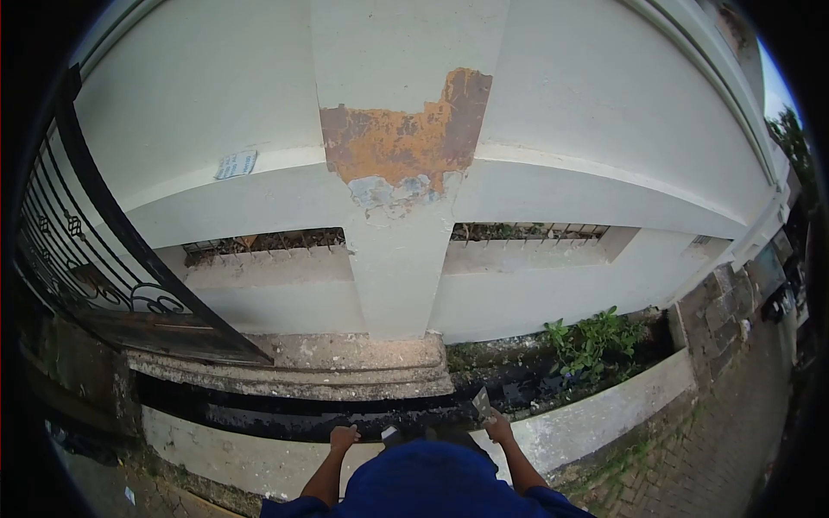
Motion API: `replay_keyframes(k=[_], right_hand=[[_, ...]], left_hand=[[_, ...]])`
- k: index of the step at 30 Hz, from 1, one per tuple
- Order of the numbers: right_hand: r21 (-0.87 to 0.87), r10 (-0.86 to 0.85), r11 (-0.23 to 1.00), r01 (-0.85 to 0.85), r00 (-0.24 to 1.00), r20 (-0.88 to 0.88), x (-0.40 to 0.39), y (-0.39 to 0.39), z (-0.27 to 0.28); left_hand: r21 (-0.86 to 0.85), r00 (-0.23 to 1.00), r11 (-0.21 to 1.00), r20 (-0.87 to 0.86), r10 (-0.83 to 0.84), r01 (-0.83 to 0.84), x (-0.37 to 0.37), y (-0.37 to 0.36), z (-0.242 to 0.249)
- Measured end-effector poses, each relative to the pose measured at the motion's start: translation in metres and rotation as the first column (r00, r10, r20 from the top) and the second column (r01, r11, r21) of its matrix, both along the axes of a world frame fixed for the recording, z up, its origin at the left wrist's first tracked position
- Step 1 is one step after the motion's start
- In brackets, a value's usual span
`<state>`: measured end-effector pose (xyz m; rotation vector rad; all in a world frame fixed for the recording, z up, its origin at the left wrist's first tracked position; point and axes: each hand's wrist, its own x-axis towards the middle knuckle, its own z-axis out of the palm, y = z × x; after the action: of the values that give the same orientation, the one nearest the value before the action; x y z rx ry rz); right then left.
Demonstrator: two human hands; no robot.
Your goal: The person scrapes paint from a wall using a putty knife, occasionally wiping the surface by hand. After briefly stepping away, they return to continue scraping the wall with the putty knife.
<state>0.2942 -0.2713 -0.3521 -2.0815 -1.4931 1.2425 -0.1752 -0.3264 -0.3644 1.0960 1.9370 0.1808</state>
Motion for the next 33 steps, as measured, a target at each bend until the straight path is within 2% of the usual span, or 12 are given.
replay_keyframes(k=[2, 3, 6, 7, 9, 12, 13, 16, 19, 25, 28, 33], right_hand=[[0.055, 0.029, 0.998, -0.028, 0.999, -0.016, -0.020, 0.026, 0.035], [0.088, 0.066, 0.994, -0.065, 0.998, -0.015, -0.029, 0.037, 0.048], [0.567, 0.241, 0.779, -0.266, 0.963, 0.120, -0.044, 0.063, 0.043], [0.641, 0.265, 0.719, -0.268, 0.959, 0.104, -0.049, 0.071, 0.046], [0.774, 0.321, 0.578, -0.257, 0.944, 0.074, -0.064, 0.088, 0.065], [0.290, 0.205, 0.954, -0.078, 0.875, -0.439, -0.085, 0.096, 0.154], [0.212, 0.179, 0.974, -0.076, 0.835, -0.521, -0.091, 0.098, 0.190], [0.188, 0.121, 0.982, 0.008, 0.740, -0.661, -0.098, 0.117, 0.229], [0.284, 0.212, 0.959, 0.008, 0.646, -0.734, -0.102, 0.147, 0.255], [0.407, 0.338, 0.913, 0.031, 0.504, -0.795, -0.122, 0.205, 0.351], [0.523, 0.414, 0.845, 0.115, 0.480, -0.773, -0.138, 0.229, 0.390], [0.596, 0.445, 0.777, 0.203, 0.494, -0.747, -0.160, 0.265, 0.433]], left_hand=[[0.287, 0.947, 0.907, 0.187, 0.262, -0.308, 0.002, 0.007, -0.054], [0.528, 0.987, 0.838, 0.003, 0.162, -0.139, 0.003, 0.017, -0.084], [0.199, 0.980, 0.976, 0.190, 0.052, -0.090, 0.025, 0.043, -0.002], [0.195, 0.995, 0.978, 0.088, 0.056, -0.073, 0.034, 0.054, 0.013], [0.342, 0.995, 0.935, 0.072, 0.071, -0.091, 0.050, 0.070, 0.018], [0.584, 0.995, 0.809, 0.103, 0.004, -0.064, 0.080, 0.096, 0.057], [0.662, 0.993, 0.747, 0.116, -0.038, -0.049, 0.092, 0.107, 0.085], [0.787, 0.987, 0.595, -0.116, -0.112, 0.160, 0.121, 0.153, 0.187], [0.862, 0.948, 0.395, -0.297, -0.113, 0.317, 0.137, 0.208, 0.270], [0.790, 0.790, -0.014, -0.612, 0.046, 0.613, 0.141, 0.305, 0.397], [0.640, 0.673, -0.233, -0.731, 0.110, 0.733, 0.131, 0.346, 0.450], [0.314, 0.425, -0.381, -0.870, 0.252, 0.870, 0.094, 0.411, 0.554]])
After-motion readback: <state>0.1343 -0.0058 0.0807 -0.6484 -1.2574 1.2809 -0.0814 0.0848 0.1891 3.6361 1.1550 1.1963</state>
